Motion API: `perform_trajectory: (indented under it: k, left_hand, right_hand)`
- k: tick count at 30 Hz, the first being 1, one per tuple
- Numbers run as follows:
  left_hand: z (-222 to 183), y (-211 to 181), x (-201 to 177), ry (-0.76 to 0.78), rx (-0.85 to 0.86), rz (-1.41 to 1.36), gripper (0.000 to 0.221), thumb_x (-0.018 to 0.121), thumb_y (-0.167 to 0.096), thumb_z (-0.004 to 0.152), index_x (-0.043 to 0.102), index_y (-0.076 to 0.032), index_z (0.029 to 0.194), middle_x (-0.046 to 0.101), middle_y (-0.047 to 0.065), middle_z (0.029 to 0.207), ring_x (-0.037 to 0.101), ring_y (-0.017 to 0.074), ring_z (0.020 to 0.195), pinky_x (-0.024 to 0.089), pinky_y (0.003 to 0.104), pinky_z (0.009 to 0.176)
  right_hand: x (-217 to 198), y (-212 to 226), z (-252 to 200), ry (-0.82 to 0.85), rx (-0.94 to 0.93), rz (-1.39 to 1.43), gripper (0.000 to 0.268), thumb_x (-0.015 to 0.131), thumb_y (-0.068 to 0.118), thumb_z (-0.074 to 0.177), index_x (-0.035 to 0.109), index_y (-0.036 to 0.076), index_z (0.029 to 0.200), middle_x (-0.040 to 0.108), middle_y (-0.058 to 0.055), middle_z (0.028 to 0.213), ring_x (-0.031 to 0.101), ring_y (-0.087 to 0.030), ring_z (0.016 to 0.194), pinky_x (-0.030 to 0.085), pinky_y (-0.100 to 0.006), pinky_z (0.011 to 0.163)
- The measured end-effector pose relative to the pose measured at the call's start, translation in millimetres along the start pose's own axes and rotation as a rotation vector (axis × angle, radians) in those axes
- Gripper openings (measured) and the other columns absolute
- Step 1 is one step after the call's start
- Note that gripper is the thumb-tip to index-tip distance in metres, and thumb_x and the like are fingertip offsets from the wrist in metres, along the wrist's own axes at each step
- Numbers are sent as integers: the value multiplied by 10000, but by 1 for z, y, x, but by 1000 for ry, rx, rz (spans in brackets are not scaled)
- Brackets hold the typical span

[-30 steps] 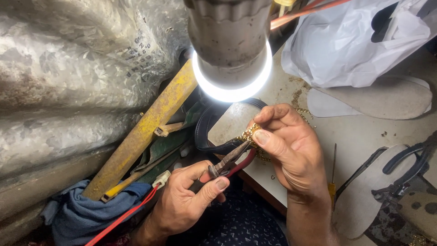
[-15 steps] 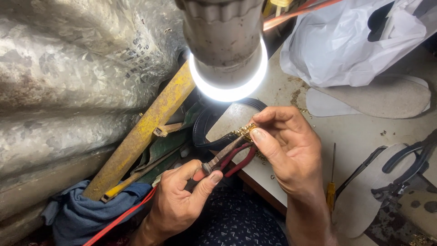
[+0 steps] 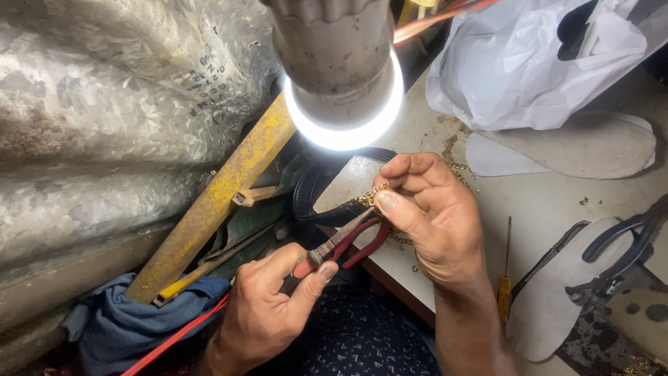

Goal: Attaching a decorative gold chain to a black leather belt using pliers to manipulate the links.

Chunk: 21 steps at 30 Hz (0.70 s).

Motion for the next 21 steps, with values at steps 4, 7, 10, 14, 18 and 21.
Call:
perform_trajectory:
  k: [4,7,10,14,18,21]
  left_hand:
    - [-1,8,1,124,-217,-193,380,723,-292,910,488,-160,642,696,-65,545,607,86,516,490,241,582]
    - [-1,11,2,167,-245,-244,370,715,-308,910,512,-159,639,754,-53,572,696,78,552,535,233,632]
    - [1,9,3,197,-214,-347,350,685,-290,932,522,-149,655,758,-38,586,712,80,543,550,229,647]
    - [0,14,6,213,-232,-431,363,691,-257,936,497,-134,655,718,-11,576,697,94,469,543,216,552]
    - [-1,18,6,216,-241,-338,394,699,-306,932,474,-154,647,624,-41,465,558,80,434,478,236,530]
    - [-2,18,4,212,-242,-304,388,703,-312,930,473,-158,659,663,-54,523,589,78,488,493,236,569]
  right_hand:
    - [4,-4,2,99,92,240,271,685,71,886,583,-8,1125,664,-114,870,611,-151,780,516,-272,740]
    - [5,-6,2,146,116,319,272,675,14,899,590,-19,1155,710,-129,932,672,-158,824,552,-248,764]
    - [8,-4,1,174,100,310,277,682,47,903,576,-17,1152,687,-133,924,650,-168,839,536,-263,774]
    - [7,-4,0,175,104,278,267,686,21,893,593,-11,1142,701,-121,938,664,-160,863,550,-253,800]
    - [6,1,-1,167,53,146,230,668,31,921,591,9,1136,686,-93,911,646,-136,839,545,-233,790]
    - [8,6,-4,170,33,57,210,652,35,934,592,21,1135,683,-102,916,641,-144,824,554,-246,765]
Point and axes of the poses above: each hand's wrist, its own z-axis towards the middle knuckle, its own x-axis out of the palm, y = z × x, the point moved 6 cm from there along z, towards the middle knuckle
